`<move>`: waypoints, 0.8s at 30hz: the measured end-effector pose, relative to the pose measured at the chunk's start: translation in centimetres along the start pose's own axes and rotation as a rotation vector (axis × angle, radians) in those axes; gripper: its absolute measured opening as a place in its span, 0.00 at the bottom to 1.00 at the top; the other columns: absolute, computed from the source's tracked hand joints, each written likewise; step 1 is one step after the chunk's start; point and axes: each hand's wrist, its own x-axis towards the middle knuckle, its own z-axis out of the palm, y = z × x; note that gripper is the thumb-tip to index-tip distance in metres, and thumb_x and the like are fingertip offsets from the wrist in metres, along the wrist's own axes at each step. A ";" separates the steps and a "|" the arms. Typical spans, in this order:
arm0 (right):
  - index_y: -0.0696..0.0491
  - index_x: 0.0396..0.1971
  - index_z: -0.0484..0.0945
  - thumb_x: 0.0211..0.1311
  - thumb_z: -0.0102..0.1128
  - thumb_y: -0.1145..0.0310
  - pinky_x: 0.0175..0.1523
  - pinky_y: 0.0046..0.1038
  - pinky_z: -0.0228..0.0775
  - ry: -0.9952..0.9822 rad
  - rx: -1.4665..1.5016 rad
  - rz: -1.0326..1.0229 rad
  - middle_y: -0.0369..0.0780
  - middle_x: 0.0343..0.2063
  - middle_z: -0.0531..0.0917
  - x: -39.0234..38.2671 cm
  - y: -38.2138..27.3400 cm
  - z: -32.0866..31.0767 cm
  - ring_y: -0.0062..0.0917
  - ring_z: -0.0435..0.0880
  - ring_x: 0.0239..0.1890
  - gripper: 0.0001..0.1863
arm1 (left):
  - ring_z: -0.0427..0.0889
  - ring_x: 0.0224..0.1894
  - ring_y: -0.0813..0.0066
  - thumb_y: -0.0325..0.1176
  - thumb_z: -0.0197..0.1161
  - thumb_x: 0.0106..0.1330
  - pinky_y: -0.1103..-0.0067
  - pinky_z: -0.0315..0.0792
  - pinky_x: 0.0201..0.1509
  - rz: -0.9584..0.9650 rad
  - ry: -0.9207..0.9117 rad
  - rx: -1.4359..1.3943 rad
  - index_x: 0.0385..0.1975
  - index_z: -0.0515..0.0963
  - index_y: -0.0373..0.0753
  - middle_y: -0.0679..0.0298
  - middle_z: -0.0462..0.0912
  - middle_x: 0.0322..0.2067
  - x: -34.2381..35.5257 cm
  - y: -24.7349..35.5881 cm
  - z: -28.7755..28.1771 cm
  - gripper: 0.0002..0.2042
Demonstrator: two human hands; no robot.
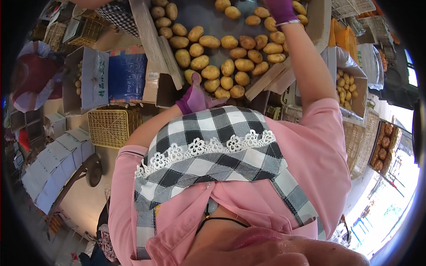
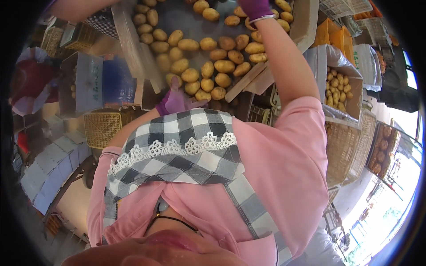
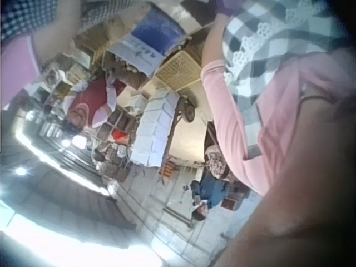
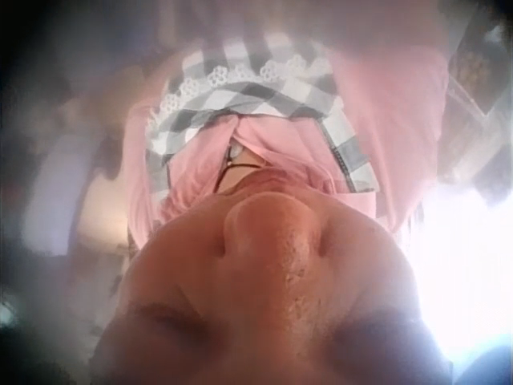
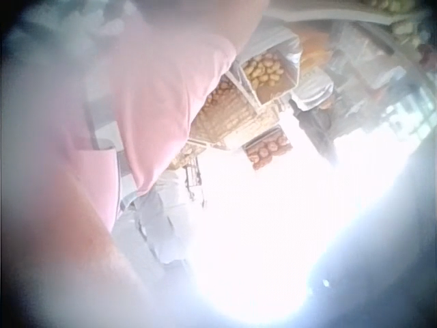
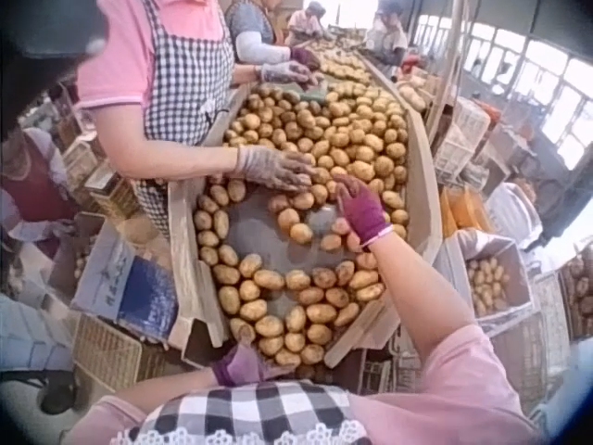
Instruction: The person sorts potatoes on a wooden sorting ramp by hand, sliding and placing them into a box below.
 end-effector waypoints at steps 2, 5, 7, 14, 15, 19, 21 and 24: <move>0.54 0.41 0.80 0.63 0.54 0.66 0.42 0.30 0.73 -0.158 0.259 0.424 0.42 0.34 0.84 -1.6 -7.0 -6.3 0.34 0.83 0.37 0.11 | 0.59 0.65 0.56 0.77 0.46 0.48 0.61 0.61 0.67 0.022 -0.025 0.019 0.68 0.45 0.44 0.58 0.52 0.66 -0.6 0.4 0.5 0.53; 0.48 0.50 0.76 0.63 0.55 0.63 0.44 0.25 0.76 -0.259 0.166 0.079 0.40 0.43 0.83 -5.8 -8.8 -8.9 0.27 0.85 0.40 0.16 | 0.58 0.65 0.55 0.76 0.47 0.49 0.61 0.61 0.67 0.012 -0.074 -0.063 0.67 0.45 0.44 0.58 0.51 0.66 -0.9 0.2 -0.6 0.52; 0.46 0.44 0.79 0.60 0.56 0.59 0.42 0.30 0.76 -0.255 0.302 0.308 0.36 0.37 0.84 -8.7 -10.6 -9.3 0.28 0.84 0.40 0.14 | 0.57 0.66 0.54 0.75 0.48 0.50 0.60 0.60 0.67 0.004 -0.103 -0.095 0.67 0.45 0.43 0.57 0.51 0.66 -0.7 0.1 -1.0 0.52; 0.58 0.51 0.70 0.51 0.62 0.64 0.45 0.39 0.76 -1.030 -0.597 0.222 0.46 0.47 0.78 -14.6 -13.1 -0.1 0.38 0.81 0.46 0.26 | 0.52 0.66 0.46 0.70 0.54 0.51 0.52 0.58 0.66 -0.129 0.000 -0.346 0.67 0.43 0.42 0.52 0.47 0.66 0.7 -0.2 -2.7 0.51; 0.60 0.51 0.70 0.45 0.67 0.66 0.47 0.40 0.75 -1.165 -0.665 0.157 0.47 0.49 0.77 -13.8 -13.9 0.4 0.40 0.80 0.48 0.30 | 0.50 0.67 0.45 0.69 0.56 0.52 0.51 0.58 0.66 -0.204 0.022 -0.526 0.67 0.43 0.43 0.52 0.46 0.67 1.0 -0.3 -3.2 0.50; 0.58 0.45 0.75 0.50 0.63 0.60 0.47 0.36 0.75 -1.096 -0.478 0.269 0.47 0.42 0.81 -11.3 -13.1 -0.1 0.34 0.81 0.47 0.23 | 0.50 0.67 0.46 0.67 0.58 0.51 0.52 0.59 0.66 -0.226 0.226 -0.514 0.67 0.45 0.42 0.51 0.47 0.66 0.5 0.2 -1.2 0.50; 0.56 0.40 0.78 0.56 0.57 0.53 0.45 0.30 0.75 -0.928 -0.306 0.373 0.46 0.35 0.83 -11.7 -11.3 -1.4 0.28 0.83 0.43 0.21 | 0.51 0.66 0.46 0.67 0.60 0.49 0.53 0.61 0.65 -0.296 0.162 -0.592 0.66 0.47 0.43 0.51 0.50 0.65 0.6 0.3 -1.5 0.50; 0.50 0.58 0.67 0.68 0.44 0.49 0.25 0.11 0.66 -0.486 1.171 0.976 0.43 0.43 0.81 -12.2 -12.7 -8.1 0.13 0.73 0.23 0.26 | 0.54 0.66 0.47 0.68 0.59 0.49 0.54 0.62 0.65 -0.097 0.007 -0.293 0.66 0.48 0.43 0.52 0.52 0.65 0.4 -0.2 -1.8 0.50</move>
